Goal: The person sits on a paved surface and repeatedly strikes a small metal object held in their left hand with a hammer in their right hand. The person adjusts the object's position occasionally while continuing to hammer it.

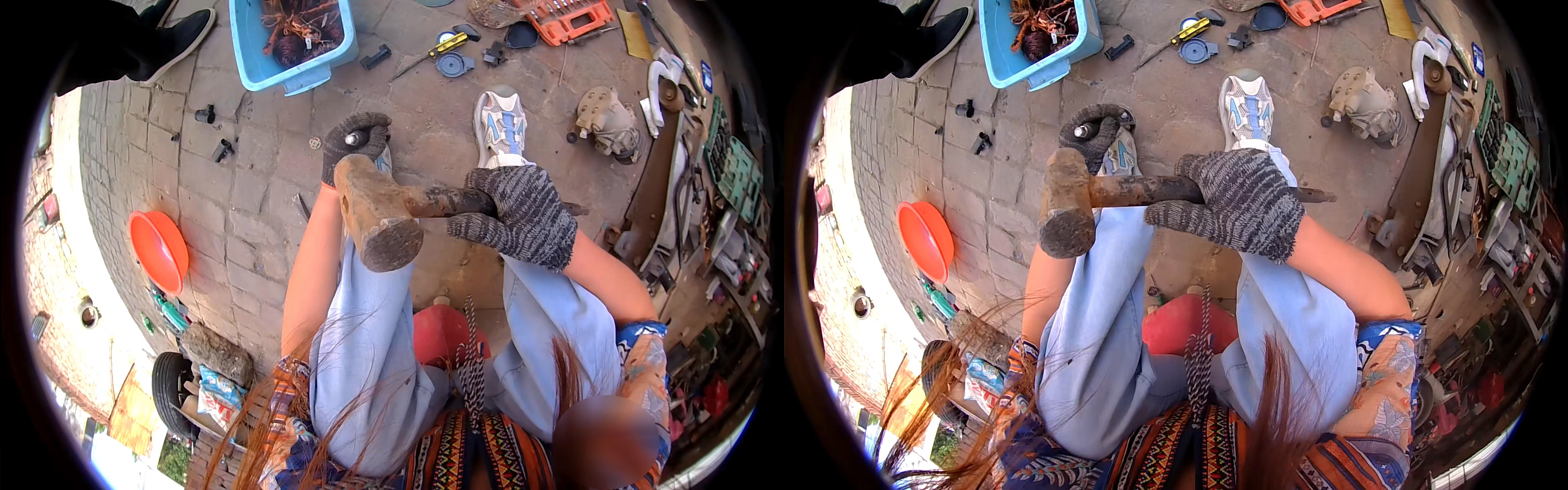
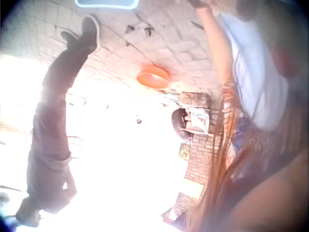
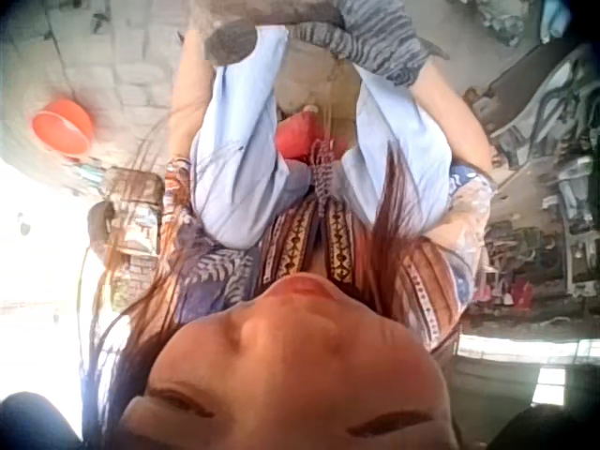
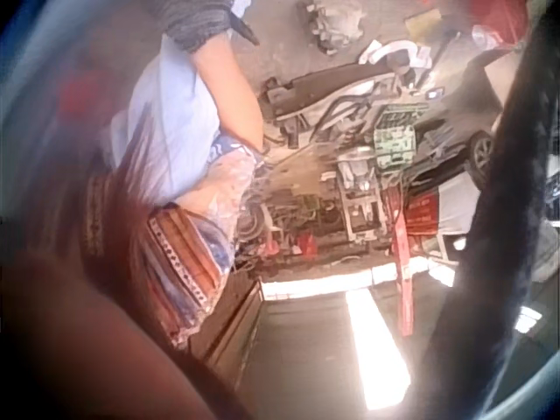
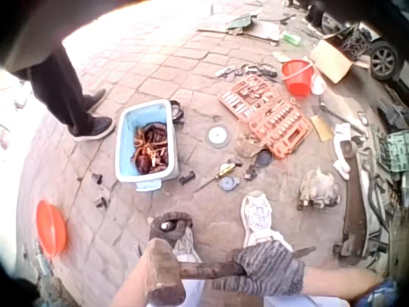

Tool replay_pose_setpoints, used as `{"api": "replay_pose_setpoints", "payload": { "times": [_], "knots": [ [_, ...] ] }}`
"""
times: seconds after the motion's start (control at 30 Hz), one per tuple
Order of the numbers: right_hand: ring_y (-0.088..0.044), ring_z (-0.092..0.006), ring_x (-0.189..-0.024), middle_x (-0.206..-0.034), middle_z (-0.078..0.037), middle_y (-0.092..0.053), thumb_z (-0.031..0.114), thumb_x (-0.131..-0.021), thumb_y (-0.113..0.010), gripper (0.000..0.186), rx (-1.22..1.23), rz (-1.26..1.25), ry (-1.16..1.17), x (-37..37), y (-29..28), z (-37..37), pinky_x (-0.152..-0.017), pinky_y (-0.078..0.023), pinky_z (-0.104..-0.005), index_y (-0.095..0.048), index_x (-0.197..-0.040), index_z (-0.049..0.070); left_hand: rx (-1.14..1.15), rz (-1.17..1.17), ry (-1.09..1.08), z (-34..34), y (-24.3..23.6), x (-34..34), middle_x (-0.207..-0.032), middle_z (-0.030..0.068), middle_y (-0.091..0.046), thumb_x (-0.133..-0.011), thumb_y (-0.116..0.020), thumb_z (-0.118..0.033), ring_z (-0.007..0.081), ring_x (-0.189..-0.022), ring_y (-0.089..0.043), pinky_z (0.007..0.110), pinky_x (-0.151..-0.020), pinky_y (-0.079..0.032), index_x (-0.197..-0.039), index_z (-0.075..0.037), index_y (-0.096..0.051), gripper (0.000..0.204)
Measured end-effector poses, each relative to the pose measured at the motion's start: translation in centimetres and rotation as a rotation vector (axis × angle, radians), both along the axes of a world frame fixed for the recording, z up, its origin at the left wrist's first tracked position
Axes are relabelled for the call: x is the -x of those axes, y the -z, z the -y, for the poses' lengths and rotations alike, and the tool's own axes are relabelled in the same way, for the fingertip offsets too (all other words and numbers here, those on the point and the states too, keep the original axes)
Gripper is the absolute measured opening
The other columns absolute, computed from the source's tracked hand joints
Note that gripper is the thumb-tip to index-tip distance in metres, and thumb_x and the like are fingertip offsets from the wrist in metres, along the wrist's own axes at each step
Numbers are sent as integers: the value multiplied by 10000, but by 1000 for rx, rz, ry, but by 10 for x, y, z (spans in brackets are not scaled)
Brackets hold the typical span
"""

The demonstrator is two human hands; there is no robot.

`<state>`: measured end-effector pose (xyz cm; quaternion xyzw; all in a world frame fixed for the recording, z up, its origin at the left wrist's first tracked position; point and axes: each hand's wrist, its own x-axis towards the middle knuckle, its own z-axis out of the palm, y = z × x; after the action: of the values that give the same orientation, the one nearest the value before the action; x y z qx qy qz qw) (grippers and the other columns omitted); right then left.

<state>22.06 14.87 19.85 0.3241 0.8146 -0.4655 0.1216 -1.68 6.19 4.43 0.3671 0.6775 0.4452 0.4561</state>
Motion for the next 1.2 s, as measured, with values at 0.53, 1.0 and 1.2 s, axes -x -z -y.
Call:
{"api": "replay_pose_setpoints", "payload": {
  "times": [0.53, 1.0, 1.2],
  "knots": [
    [-662, -337, -748, -768, -185, -657, 758, -808, -454, 755, 125, 86, -89, 2, 22, 6, -680, -515, -429, -669, -846, 35, 92, 117, 92, -21, -30, 10, -878, 62, -692, -863, -621, -20, 102, -747, -640, 247, -698, -517, -1036, -5, -671, 181],
    [-658, -334, -705, -711, -181, -644, 781, -808, -413, 793, 66, 84, -65, -9, 32, 5, -655, -511, -430, -672, -832, 31, 142, -45, 70, -28, -23, 1, -861, 53, -693, -860, -644, -45, 99, -755, -641, 254, -691, -517, -1009, -12, -680, 157],
    [-653, -333, -675, -699, -180, -642, 782, -807, -413, 794, 72, 1, -30, -13, 40, 10, -638, -513, -429, -670, -798, 30, 80, -98, 121, -32, -19, -3, -837, 53, -691, -853, -662, -64, 92, -730, -632, 252, -671, -515, -989, -29, -689, 142]
  ]
}}
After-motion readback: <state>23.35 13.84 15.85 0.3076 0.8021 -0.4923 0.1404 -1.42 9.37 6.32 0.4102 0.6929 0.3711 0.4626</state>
